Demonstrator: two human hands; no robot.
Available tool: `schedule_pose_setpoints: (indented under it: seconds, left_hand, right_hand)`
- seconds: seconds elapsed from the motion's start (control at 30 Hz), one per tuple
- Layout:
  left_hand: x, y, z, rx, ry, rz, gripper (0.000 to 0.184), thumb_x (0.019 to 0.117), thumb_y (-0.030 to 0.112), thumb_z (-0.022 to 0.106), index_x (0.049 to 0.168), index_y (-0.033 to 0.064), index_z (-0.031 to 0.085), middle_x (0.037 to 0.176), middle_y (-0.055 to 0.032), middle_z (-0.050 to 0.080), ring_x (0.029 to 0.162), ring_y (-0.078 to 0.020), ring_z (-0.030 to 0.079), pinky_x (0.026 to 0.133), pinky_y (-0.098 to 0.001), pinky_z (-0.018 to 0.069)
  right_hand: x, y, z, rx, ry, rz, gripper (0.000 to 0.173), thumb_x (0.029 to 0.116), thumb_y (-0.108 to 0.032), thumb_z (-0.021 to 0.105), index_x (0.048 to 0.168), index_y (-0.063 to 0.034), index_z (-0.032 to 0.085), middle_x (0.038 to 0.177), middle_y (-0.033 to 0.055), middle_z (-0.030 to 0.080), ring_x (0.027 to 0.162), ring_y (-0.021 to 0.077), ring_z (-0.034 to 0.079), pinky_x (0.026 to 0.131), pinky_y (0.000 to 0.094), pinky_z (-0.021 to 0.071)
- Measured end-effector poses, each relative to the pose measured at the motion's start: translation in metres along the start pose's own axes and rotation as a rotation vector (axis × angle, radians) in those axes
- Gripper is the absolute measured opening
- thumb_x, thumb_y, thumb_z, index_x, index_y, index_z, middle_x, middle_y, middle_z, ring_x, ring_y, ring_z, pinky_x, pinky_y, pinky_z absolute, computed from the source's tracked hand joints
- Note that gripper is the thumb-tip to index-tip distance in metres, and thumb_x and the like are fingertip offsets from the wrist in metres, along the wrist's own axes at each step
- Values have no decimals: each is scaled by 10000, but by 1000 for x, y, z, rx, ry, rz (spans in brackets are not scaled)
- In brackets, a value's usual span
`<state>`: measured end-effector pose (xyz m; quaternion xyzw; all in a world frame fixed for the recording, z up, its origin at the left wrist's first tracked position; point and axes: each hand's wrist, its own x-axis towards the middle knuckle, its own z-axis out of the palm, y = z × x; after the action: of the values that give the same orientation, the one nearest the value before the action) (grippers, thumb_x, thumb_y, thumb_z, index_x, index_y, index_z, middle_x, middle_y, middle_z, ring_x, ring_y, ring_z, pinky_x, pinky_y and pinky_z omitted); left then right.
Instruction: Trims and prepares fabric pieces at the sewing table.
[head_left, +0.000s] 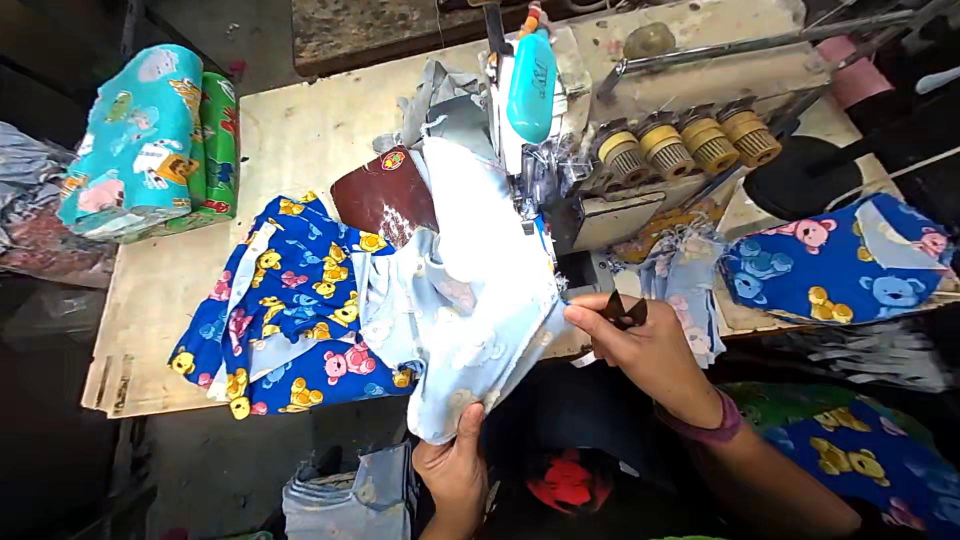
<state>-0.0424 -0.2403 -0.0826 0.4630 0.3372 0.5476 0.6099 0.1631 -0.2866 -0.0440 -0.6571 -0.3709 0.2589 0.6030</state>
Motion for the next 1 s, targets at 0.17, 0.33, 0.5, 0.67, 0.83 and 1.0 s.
schedule_pose_setpoints:
  seconds: [0.17, 0.33, 0.5, 0.67, 0.83, 1.0]
  left_hand:
    - [48, 17, 14, 210, -70, 30, 280, 848, 105, 810, 1083, 185, 681, 946, 118, 778, 857, -3, 738, 785, -203, 621]
    - [136, 78, 13, 721, -449, -12, 279, 846, 112, 787, 1075, 29, 651, 849, 113, 742, 729, 31, 706, 669, -172, 602]
    - [200, 66, 35, 643, -397, 34, 456, 842, -14, 747, 1185, 36, 450, 932, 51, 630, 811, -2, 658, 751, -207, 581]
    - [148, 43, 47, 914, -595, 760, 153, 967, 177, 698, 986, 36, 755, 981, -144, 675, 1017, -256, 603, 945, -429, 428]
    - [123, 16, 75, 1010, -711, 885, 98, 937, 184, 715, 963, 141, 799, 931, -70, 700, 868, -232, 604, 838, -458, 363]
    - [116, 18, 74, 958, -771, 910, 111, 970, 124, 659, 952, 133, 768, 935, -58, 681, 898, -194, 585, 896, -436, 324]
  right_hand:
    - [33, -8, 12, -170, 142, -106, 240, 896, -114, 711, 1099, -10, 636, 729, -70, 644, 578, -101, 534, 542, 78, 457]
    - [46, -17, 21, -288, 161, -84, 304, 932, -115, 696, 1217, -36, 628, 692, -8, 632, 505, -15, 502, 495, 154, 447]
    - [31, -20, 15, 51, 40, 148, 565, 967, -182, 687, 1491, -140, 480, 755, -58, 656, 449, -7, 526, 415, 150, 475]
    - [23, -15, 7, 118, 7, 157, 580, 923, -28, 692, 1463, -120, 502, 908, -55, 757, 494, -11, 573, 440, 136, 477]
    - [25, -14, -4, 84, -82, 156, 493, 956, -59, 674, 1428, -126, 552, 943, -57, 765, 501, -34, 562, 443, 122, 460]
    - [26, -7, -10, 113, -55, 127, 390, 920, -58, 725, 1297, -107, 639, 864, -79, 758, 506, -44, 555, 446, 116, 442]
